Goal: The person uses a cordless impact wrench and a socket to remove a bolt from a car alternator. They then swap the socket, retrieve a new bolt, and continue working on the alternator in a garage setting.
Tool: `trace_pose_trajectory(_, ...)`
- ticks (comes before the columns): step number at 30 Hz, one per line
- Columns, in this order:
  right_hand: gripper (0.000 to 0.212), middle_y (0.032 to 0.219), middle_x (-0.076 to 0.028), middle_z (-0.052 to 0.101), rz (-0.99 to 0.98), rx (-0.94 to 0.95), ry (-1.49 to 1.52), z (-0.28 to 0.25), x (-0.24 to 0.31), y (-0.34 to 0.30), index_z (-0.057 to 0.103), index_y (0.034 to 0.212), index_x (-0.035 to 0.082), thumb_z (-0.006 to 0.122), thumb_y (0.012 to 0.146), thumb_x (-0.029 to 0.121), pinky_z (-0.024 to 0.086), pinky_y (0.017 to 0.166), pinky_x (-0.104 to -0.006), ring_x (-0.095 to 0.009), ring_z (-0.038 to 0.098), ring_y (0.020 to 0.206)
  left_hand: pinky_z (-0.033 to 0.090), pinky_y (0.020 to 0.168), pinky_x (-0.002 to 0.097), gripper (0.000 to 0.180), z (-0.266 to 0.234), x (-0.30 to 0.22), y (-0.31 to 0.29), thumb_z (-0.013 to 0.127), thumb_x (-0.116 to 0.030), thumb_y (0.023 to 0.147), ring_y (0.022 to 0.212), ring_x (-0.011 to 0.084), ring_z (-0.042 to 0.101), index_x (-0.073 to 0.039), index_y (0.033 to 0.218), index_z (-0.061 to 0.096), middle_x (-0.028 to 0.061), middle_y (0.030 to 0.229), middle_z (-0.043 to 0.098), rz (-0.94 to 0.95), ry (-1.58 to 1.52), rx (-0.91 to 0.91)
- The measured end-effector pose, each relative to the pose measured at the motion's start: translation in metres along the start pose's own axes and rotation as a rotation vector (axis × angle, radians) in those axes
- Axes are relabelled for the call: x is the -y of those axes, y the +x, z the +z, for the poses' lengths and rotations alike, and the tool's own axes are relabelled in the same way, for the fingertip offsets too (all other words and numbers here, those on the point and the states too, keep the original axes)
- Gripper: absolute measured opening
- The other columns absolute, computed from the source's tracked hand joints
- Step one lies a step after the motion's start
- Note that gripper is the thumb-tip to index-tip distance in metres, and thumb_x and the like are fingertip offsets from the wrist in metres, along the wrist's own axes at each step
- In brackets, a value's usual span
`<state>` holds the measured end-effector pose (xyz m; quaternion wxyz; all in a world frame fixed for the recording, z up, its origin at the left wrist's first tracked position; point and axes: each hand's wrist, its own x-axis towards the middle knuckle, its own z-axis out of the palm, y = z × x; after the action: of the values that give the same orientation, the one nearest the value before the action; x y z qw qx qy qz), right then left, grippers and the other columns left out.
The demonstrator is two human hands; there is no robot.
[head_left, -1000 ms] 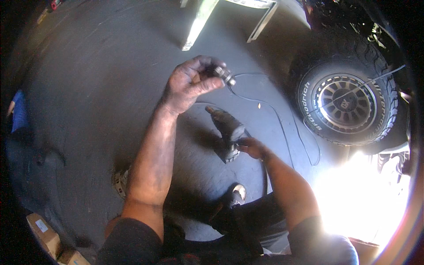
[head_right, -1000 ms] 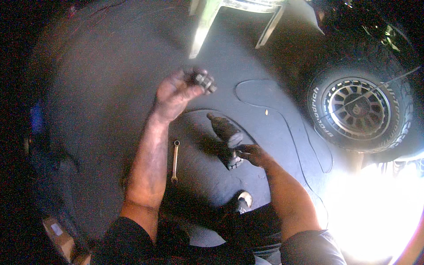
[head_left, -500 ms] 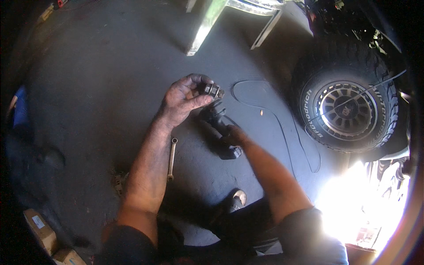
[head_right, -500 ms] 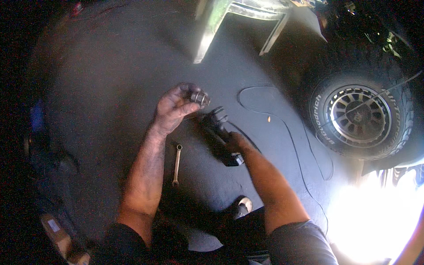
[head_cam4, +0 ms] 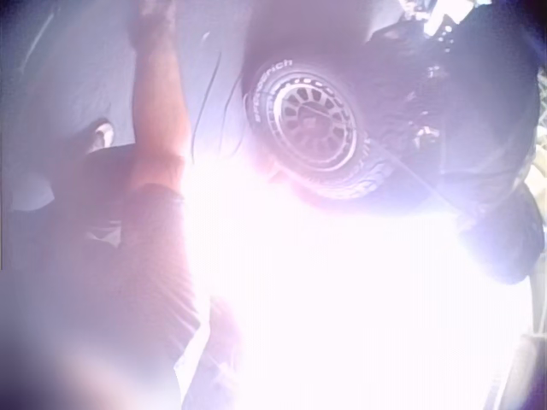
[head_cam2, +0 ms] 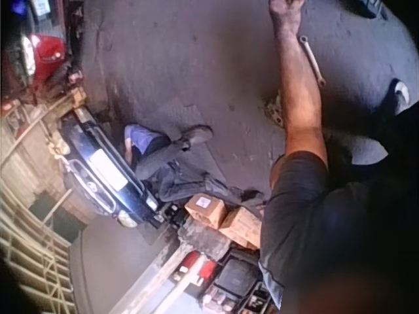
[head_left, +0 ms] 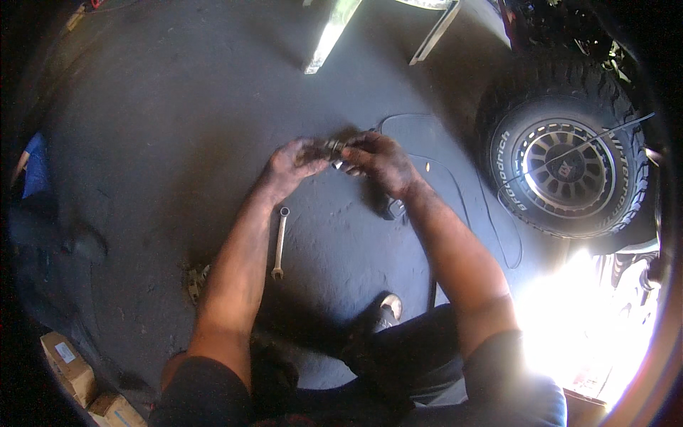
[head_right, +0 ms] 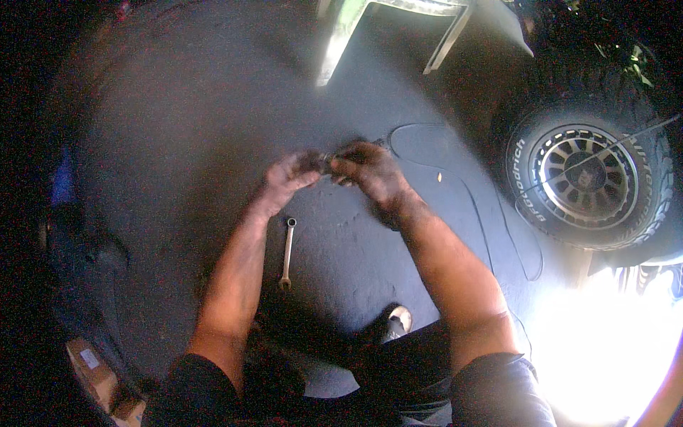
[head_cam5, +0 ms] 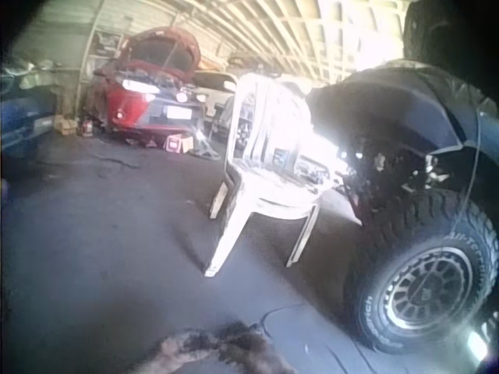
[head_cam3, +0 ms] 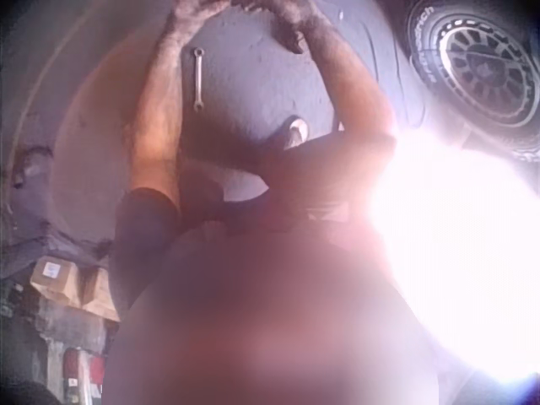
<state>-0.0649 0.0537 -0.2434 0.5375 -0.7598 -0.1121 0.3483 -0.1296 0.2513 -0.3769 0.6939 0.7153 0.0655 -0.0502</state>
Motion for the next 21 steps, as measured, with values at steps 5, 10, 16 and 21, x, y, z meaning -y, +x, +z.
trace_pose_trajectory(5, 0.03, 0.096, -0.011, 0.068, -0.074, -0.153, 0.056, -0.02, -0.01, 0.002, 0.061, 0.106, -0.002, 0.072, 0.087, 0.019, 0.05, 0.079, -0.0304, -0.016, 0.062, 0.086, 0.047, 0.098, 0.0406, 0.062, 0.012, 0.143, -0.035, 0.071, -0.042, 0.082, 0.115, 0.0348, 0.058, 0.004, 0.122, 0.056, 0.0224, 0.125, 0.059, -0.466, 1.11, -0.137)
trace_pose_trajectory(10, 0.029, 0.097, -0.009, 0.069, -0.179, -0.206, -0.012, -0.026, -0.006, 0.001, 0.06, 0.105, -0.001, 0.073, 0.085, 0.016, 0.049, 0.084, -0.0314, -0.017, 0.063, 0.089, 0.049, 0.094, 0.0398, 0.061, 0.015, 0.201, -0.062, 0.073, -0.043, 0.079, 0.109, 0.0328, 0.062, 0.002, 0.117, 0.059, 0.0192, 0.116, 0.063, -0.501, 1.014, -0.306)
trace_pose_trajectory(16, 0.027, 0.098, -0.008, 0.068, -0.226, -0.193, -0.13, -0.025, -0.011, 0.002, 0.059, 0.104, 0.002, 0.073, 0.085, 0.015, 0.048, 0.088, -0.031, -0.016, 0.062, 0.093, 0.05, 0.091, 0.0387, 0.055, 0.007, 0.2, -0.062, 0.081, -0.034, 0.071, 0.105, 0.0324, 0.063, 0.0, 0.11, 0.062, 0.0183, 0.111, 0.064, -0.496, 0.997, -0.3)
trace_pose_trajectory(21, 0.027, 0.097, -0.008, 0.068, -0.257, -0.171, -0.125, -0.026, -0.015, -0.004, 0.059, 0.102, 0.002, 0.074, 0.085, 0.016, 0.048, 0.087, -0.0305, -0.015, 0.062, 0.094, 0.05, 0.09, 0.0399, 0.048, 0.01, 0.225, -0.066, 0.082, -0.03, 0.071, 0.103, 0.0341, 0.063, 0.001, 0.102, 0.062, 0.0185, 0.107, 0.065, -0.371, 0.925, -0.598)
